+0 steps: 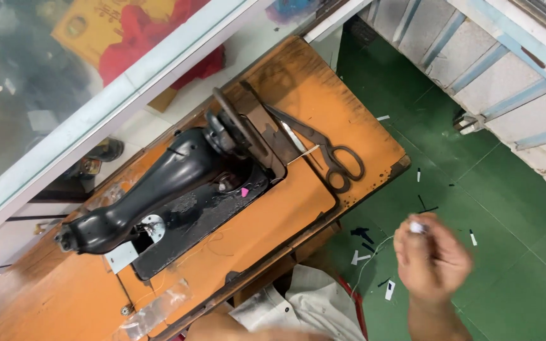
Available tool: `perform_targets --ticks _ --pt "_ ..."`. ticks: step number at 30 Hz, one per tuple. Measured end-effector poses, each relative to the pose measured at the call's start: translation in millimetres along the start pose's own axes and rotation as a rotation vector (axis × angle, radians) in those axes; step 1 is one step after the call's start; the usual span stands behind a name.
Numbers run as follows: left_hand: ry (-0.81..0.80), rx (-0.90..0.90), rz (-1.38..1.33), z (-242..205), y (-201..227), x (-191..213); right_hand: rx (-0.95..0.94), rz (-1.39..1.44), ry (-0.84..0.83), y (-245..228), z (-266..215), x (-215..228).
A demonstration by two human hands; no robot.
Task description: The person threads a sewing machine by placing a spool of white thread on the spool pin, guiding the thread through the tension discs and take-up lever, and pulling it through the needle eye. The person then rotates the handwheel to test the thread path and picks up a white cloth from a nearby chair.
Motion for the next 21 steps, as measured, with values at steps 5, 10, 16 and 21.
perform_targets --ticks 5,10,16,21 --pt "0.366 0.195 0.636 240 -48 181 0.442 -1.189 -0.307 25 51 -55" --pt "0.091 0.098 1.088 282 -161 143 0.191 -1.534 -0.425 111 56 -41" --pt "-0.244 -0.048 1.220 308 -163 150 0.251 -1.594 -0.437 153 75 -5" --pt "-0.263 -0.181 1.251 319 -168 155 0.049 -1.389 -0.467 159 81 12"
Point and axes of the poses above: each hand's wrist, its own z-axis towards the middle knuckle, its own x-axis out of the back of the hand, y = z × x, the point moved 3 cm from there along z, towards the middle knuckle, and after that the axes turned 6 degrees about -y, right-handed, at the moved point
